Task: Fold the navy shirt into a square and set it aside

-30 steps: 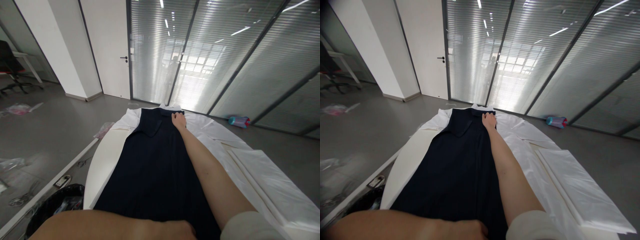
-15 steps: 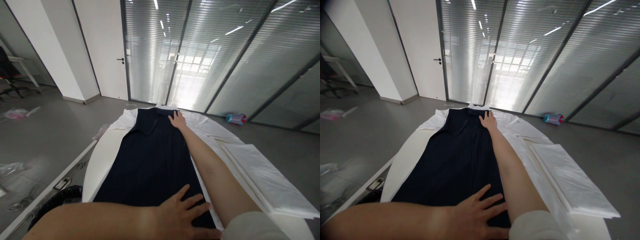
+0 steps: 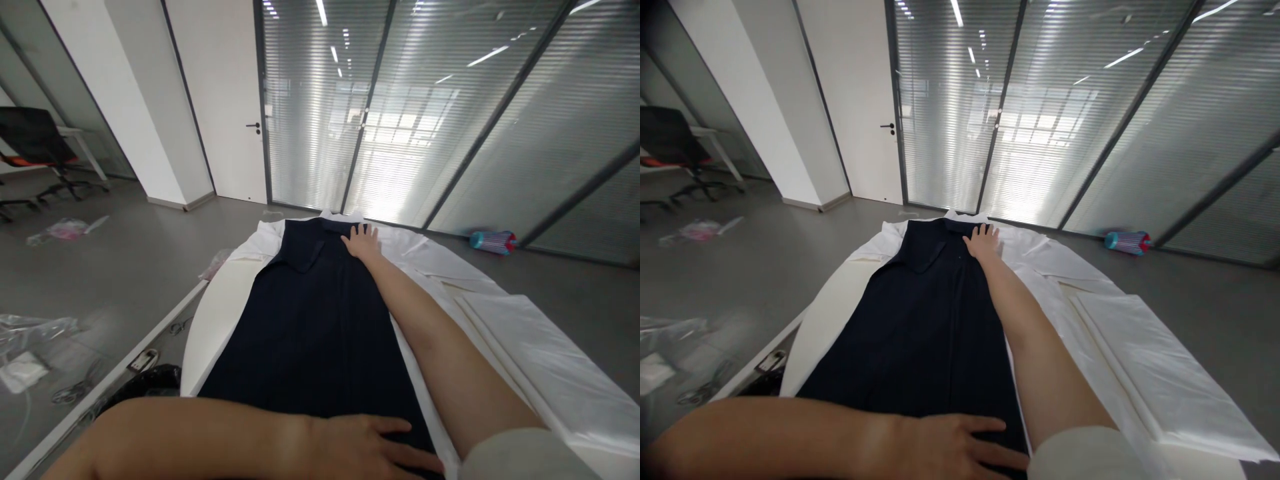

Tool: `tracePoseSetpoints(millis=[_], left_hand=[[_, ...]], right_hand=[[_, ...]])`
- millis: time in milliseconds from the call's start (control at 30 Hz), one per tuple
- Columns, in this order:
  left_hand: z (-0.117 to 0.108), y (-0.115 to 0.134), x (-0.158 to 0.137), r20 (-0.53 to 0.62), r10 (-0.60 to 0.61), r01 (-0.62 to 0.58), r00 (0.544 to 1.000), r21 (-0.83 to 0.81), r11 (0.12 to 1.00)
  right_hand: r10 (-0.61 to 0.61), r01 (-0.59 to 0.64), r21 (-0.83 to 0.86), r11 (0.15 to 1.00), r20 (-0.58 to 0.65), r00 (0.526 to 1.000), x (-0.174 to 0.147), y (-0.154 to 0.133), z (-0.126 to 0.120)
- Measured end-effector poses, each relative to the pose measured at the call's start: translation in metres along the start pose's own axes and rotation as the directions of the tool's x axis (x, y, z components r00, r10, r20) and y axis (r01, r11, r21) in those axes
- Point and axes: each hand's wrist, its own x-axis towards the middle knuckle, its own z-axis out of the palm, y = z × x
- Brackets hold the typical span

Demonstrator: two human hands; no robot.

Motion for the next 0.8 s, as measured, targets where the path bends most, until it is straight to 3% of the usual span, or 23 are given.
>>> tracePoseSetpoints(millis=[67, 133, 167, 200, 233, 300, 367, 400, 433, 467, 533, 567, 667, 800], left_hand=[[-0.031, -0.010, -0.007, -0.027, -0.007, 0.003, 1.000, -0.170, 0.985], [-0.063, -0.032, -0.021, -0.065, -0.203, 0.170, 0.977, -0.342, 0.924], [-0.077, -0.047, -0.030, -0.102, -0.346, 0.278, 0.933, -0.406, 0.870], [-0.089, -0.066, -0.040, -0.167, -0.522, 0.402, 0.836, -0.462, 0.791], [-0.100, -0.088, -0.051, -0.249, -0.708, 0.521, 0.661, -0.526, 0.672], [-0.114, -0.137, -0.075, -0.273, -0.916, 0.645, 0.294, -0.651, 0.401], [-0.120, -0.185, -0.098, -0.115, -0.992, 0.654, -0.056, -0.755, 0.051], [-0.120, -0.205, -0.109, -0.007, -0.975, 0.635, -0.221, -0.760, -0.138], [-0.119, -0.223, -0.118, 0.029, -0.959, 0.635, -0.280, -0.744, -0.208], [-0.117, -0.237, -0.126, 0.055, -0.943, 0.634, -0.327, -0.727, -0.262], [-0.109, -0.258, -0.140, 0.086, -0.922, 0.651, -0.378, -0.684, -0.330], [-0.105, -0.265, -0.145, 0.100, -0.912, 0.657, -0.398, -0.663, -0.359], [-0.095, -0.279, -0.156, 0.135, -0.888, 0.666, -0.440, -0.614, -0.423], [-0.089, -0.295, -0.163, 0.155, -0.885, 0.671, -0.440, -0.598, -0.439]], right_hand=[[-0.164, 0.160, -0.042, 0.986, -0.153, 0.974, -0.018, -0.011, -0.013], [-0.329, 0.324, -0.061, 0.944, -0.213, 0.920, -0.043, -0.023, -0.026], [-0.420, 0.414, -0.072, 0.907, -0.212, 0.883, -0.059, -0.030, -0.031], [-0.523, 0.518, -0.081, 0.851, -0.198, 0.829, -0.077, -0.038, -0.037], [-0.632, 0.629, -0.081, 0.773, -0.182, 0.753, -0.098, -0.047, -0.044], [-0.825, 0.830, -0.064, 0.555, -0.167, 0.539, -0.145, -0.068, -0.057], [-0.962, 0.974, -0.062, 0.217, -0.181, 0.202, -0.195, -0.092, -0.070], [-0.977, 0.996, -0.064, 0.056, -0.210, 0.041, -0.220, -0.104, -0.077], [-0.964, 0.995, -0.078, -0.058, -0.255, -0.077, -0.243, -0.117, -0.082], [-0.941, 0.987, -0.094, -0.133, -0.301, -0.156, -0.263, -0.128, -0.085], [-0.894, 0.968, -0.113, -0.222, -0.373, -0.249, -0.293, -0.147, -0.086], [-0.876, 0.963, -0.126, -0.239, -0.401, -0.270, -0.302, -0.154, -0.083], [-0.841, 0.956, -0.128, -0.263, -0.455, -0.293, -0.314, -0.169, -0.066], [-0.837, 0.976, -0.041, -0.214, -0.508, -0.205, -0.314, -0.177, -0.044]])
